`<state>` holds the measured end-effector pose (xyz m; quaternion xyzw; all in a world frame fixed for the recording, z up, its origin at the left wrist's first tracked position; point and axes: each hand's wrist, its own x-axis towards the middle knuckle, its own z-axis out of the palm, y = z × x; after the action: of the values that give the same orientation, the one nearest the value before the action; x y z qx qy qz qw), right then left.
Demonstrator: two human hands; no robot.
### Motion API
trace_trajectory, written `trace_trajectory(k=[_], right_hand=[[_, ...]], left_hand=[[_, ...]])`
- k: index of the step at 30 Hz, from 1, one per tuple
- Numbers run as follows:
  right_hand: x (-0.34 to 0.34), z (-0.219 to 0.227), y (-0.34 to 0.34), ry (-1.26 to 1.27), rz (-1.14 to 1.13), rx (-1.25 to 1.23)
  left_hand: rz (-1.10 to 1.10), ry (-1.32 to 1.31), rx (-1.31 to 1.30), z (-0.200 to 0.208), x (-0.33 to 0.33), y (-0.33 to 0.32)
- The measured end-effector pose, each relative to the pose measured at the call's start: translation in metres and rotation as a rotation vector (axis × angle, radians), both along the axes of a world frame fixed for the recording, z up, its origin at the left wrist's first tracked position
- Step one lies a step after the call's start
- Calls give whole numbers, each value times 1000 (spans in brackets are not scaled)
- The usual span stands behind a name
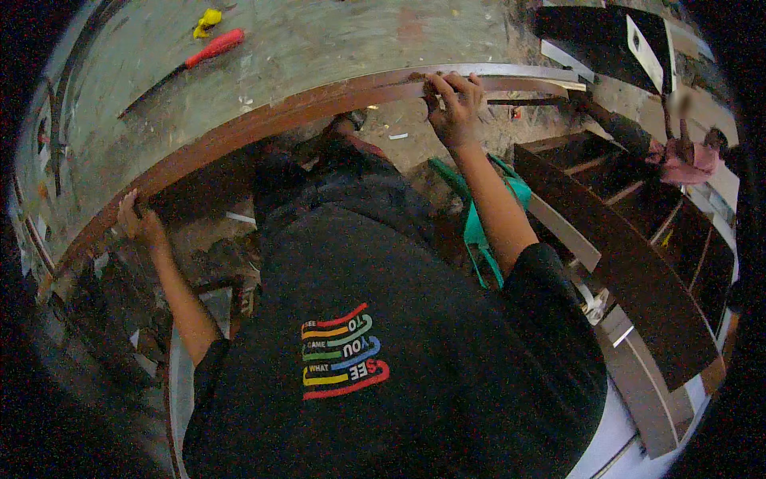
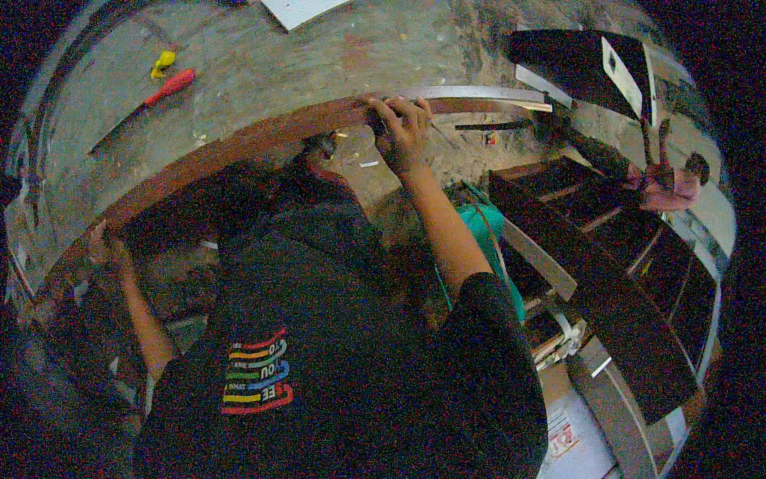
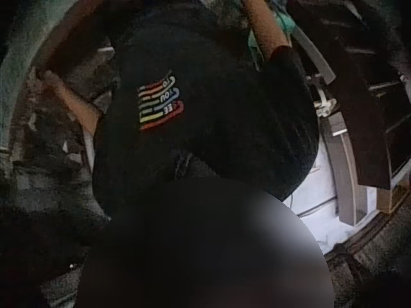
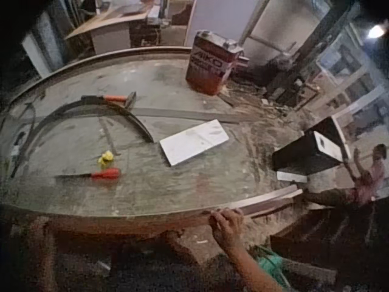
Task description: The person aligns a long curved wooden trim piece along the edge of a large flat panel on a workbench. They repeatedly adjust the trim's position, measure sections with a tape measure, and hold the piece in place while checking alignment.
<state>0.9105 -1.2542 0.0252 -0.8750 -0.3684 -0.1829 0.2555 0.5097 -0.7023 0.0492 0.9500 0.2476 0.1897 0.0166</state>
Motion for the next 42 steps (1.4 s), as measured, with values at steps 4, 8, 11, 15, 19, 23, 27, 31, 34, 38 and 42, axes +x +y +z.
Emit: trace_trajectory(k=[4,8,11,15,19,23,27,31,34,38,42], right_hand=[[1,-9,-1,-57,3,12],[-2,-11,0,-50,-28,28],[-10,-6,4,-12,-66,41],[-22,9,13,91,-153,29],[-37,29,-6,145,-181,42],[-11,45,-89,93,-513,237],[88,44,-193,1195,-982,1589],[162,26,-240,1177,-914,1696],[189,31,-262,986,-987,1647],[206,42,-279,773,-872,1362],[209,29,-297,836,-747,1270]], left_hand=[[-22,38,-29,-4,-8,4],[-39,-75,-26,-11,3,-1],[97,-214,-106,-8,28,-33],[-9,-207,-35,20,100,-135],[-449,-186,-420,57,214,-264],[-705,45,-626,76,318,-379],[-649,267,-567,66,379,-444],[-556,92,-495,60,387,-483],[-464,75,-421,57,380,-499],[-370,-41,-328,49,386,-514],[-321,-44,-299,53,391,-525]])
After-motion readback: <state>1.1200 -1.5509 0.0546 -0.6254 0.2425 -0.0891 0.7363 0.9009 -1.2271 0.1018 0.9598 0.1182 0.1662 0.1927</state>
